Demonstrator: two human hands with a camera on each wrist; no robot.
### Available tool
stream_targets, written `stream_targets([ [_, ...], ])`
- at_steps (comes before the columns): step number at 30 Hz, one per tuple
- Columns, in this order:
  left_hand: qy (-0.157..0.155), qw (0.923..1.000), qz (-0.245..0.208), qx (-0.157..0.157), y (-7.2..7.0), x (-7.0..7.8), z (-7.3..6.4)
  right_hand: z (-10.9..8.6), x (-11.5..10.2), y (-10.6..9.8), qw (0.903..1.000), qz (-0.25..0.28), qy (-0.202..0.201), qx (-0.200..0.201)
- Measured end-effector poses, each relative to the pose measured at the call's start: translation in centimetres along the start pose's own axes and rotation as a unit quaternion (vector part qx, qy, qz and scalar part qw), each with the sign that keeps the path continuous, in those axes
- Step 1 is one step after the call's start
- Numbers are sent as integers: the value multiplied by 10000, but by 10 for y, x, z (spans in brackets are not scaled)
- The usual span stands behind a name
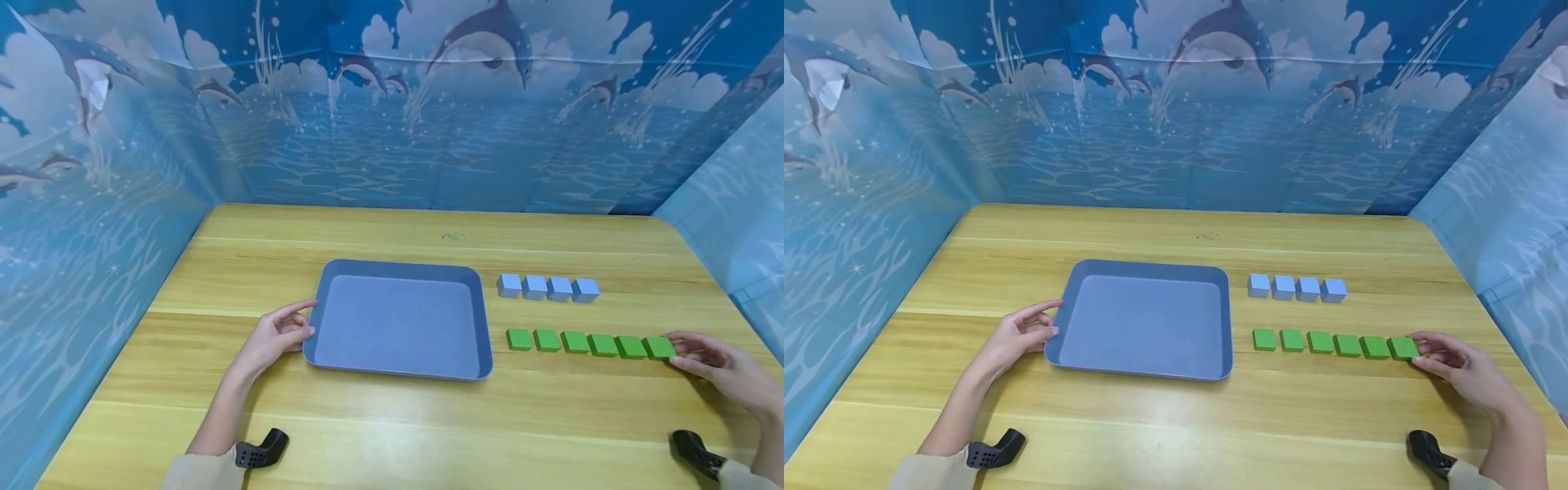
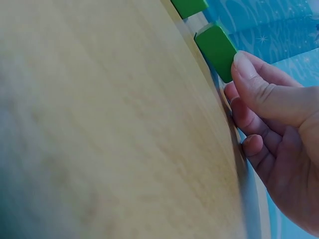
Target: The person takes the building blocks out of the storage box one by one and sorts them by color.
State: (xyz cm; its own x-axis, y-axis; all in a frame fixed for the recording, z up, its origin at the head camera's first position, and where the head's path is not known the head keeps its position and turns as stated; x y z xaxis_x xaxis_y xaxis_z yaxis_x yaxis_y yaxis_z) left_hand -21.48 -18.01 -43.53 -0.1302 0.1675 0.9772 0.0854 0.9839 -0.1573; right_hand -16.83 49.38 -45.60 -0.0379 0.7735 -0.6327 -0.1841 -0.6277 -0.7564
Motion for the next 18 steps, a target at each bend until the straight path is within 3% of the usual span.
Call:
stream_targets([
  [18, 68, 9999, 73, 35, -2, -1, -1, 1, -3, 1, 9989, 243, 268, -295],
])
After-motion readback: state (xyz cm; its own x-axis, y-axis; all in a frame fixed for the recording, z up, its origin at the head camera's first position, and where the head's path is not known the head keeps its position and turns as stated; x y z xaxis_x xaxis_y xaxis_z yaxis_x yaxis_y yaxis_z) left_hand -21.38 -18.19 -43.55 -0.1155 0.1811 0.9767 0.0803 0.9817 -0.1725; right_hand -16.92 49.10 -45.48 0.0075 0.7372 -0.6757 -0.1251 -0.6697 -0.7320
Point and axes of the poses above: each hand's wrist, its own z-axis towards the middle knuckle, its own y-axis out of the palm, x = y × z, the point moved 4 cm from there along z, towards the middle knuckle, and after that the axes turned 11 degrees about x, right-handed, at the moved point
